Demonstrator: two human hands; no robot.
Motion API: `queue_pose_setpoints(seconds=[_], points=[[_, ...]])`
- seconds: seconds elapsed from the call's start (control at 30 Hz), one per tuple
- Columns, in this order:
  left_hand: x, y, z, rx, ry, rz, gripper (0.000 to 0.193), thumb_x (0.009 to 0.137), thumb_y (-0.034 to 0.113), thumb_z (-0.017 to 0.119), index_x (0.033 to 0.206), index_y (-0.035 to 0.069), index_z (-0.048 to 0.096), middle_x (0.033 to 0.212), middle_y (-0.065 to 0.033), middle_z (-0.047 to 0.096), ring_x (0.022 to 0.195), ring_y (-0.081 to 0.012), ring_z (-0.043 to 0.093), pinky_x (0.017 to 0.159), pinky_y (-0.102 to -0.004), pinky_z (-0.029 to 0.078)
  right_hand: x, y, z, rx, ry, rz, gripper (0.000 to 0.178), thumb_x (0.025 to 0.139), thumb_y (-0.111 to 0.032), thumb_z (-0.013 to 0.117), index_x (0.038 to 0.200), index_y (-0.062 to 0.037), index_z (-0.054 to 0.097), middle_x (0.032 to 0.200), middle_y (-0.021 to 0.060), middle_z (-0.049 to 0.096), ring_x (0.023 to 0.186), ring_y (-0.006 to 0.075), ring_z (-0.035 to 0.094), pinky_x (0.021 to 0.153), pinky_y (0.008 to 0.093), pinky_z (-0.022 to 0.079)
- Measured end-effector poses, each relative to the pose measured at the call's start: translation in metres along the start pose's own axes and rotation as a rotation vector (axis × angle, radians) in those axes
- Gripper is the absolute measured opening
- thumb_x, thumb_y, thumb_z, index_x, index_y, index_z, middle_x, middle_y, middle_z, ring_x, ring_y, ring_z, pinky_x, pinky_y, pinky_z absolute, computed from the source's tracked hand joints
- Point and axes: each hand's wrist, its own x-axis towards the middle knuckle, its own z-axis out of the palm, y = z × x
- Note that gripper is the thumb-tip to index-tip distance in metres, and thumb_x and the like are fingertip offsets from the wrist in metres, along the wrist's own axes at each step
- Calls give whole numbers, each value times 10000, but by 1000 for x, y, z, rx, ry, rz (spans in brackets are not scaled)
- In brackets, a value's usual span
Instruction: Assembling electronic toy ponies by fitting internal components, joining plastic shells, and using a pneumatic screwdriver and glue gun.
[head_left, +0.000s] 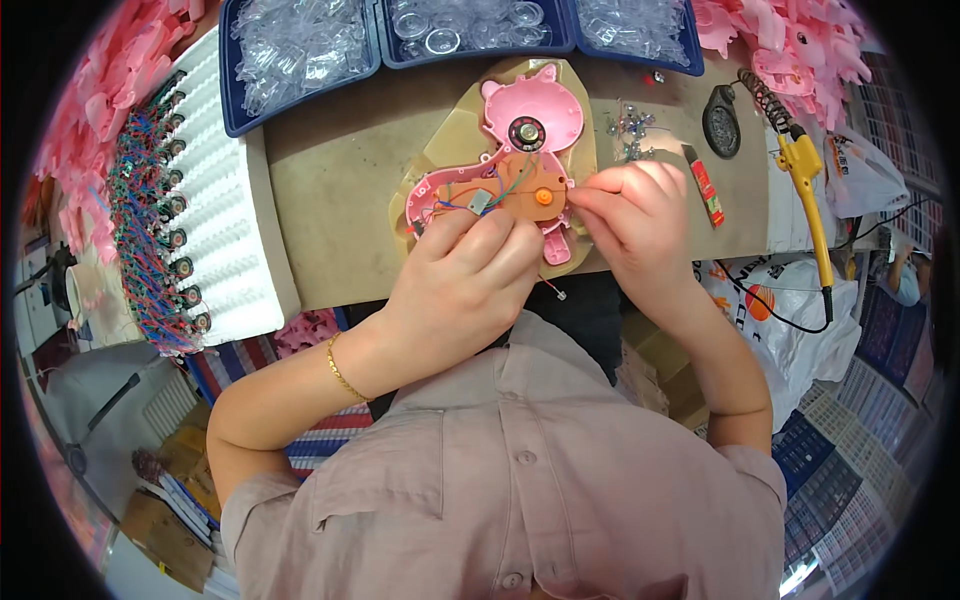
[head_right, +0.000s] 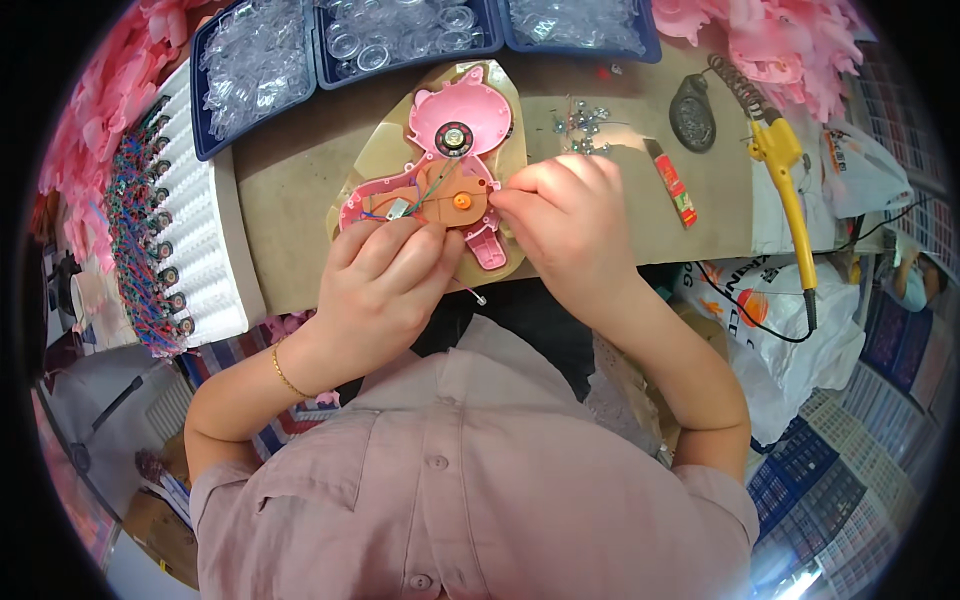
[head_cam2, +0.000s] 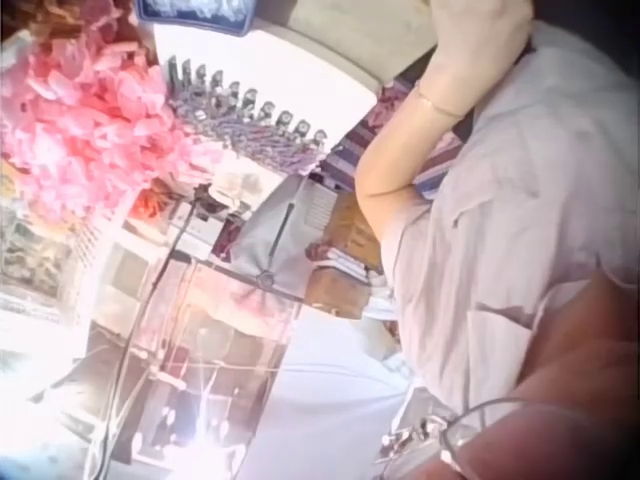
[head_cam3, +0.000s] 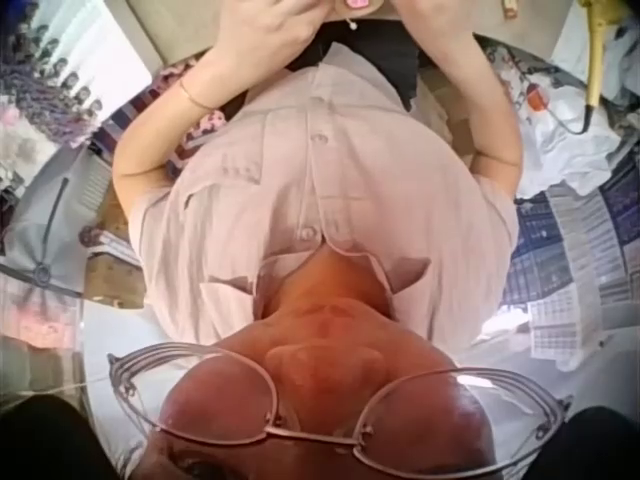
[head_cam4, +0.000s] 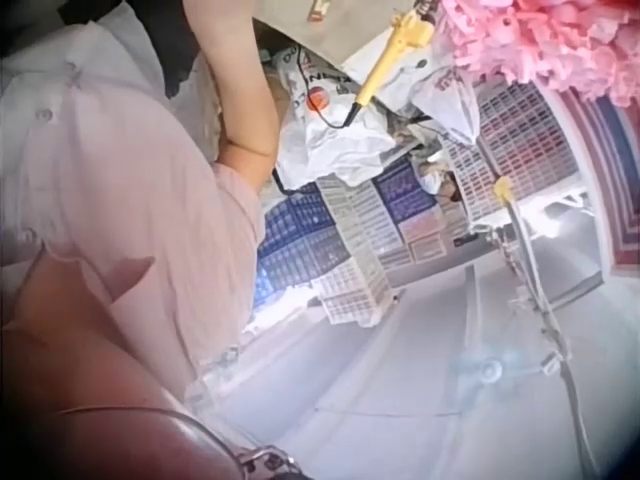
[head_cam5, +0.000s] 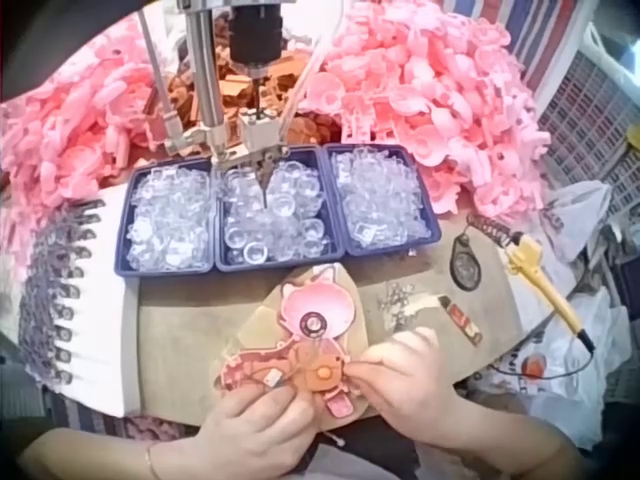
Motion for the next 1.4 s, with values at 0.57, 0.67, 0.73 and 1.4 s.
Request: queue_pose_setpoints(seconds=[0.57,0.67,0.73,1.4], points=[[2,-2,8,-59,128,-8,169,648,157,615,791,70,633,963,-31,511,984,-178,512,777,-314,406,5,-6,0,-118,-9,-1,155,724,-76,746,860,-86,672,850,11,600,807,197,550,746,324,393],[1,-1,9,-64,141,-5,159,649,154,617,784,70,631,955,-28,512,979,-178,512,772,-315,405,0,-5,1,-95,54,34,149,717,-82,751,840,-84,666,832,8,596,802,194,548,738,325,389],[2,-1,10,-81,167,-4,154,652,153,619,782,71,630,949,-25,513,971,-178,514,764,-314,404,-1,-7,0,-106,45,62,149,715,-81,753,834,-84,663,826,9,596,801,193,546,738,326,388],[-1,-4,11,-118,168,-6,180,635,155,625,785,56,637,951,-32,513,951,-178,519,760,-320,412,3,6,3,-37,69,-127,218,650,-36,768,829,-88,656,827,-5,588,779,192,526,744,339,399]])
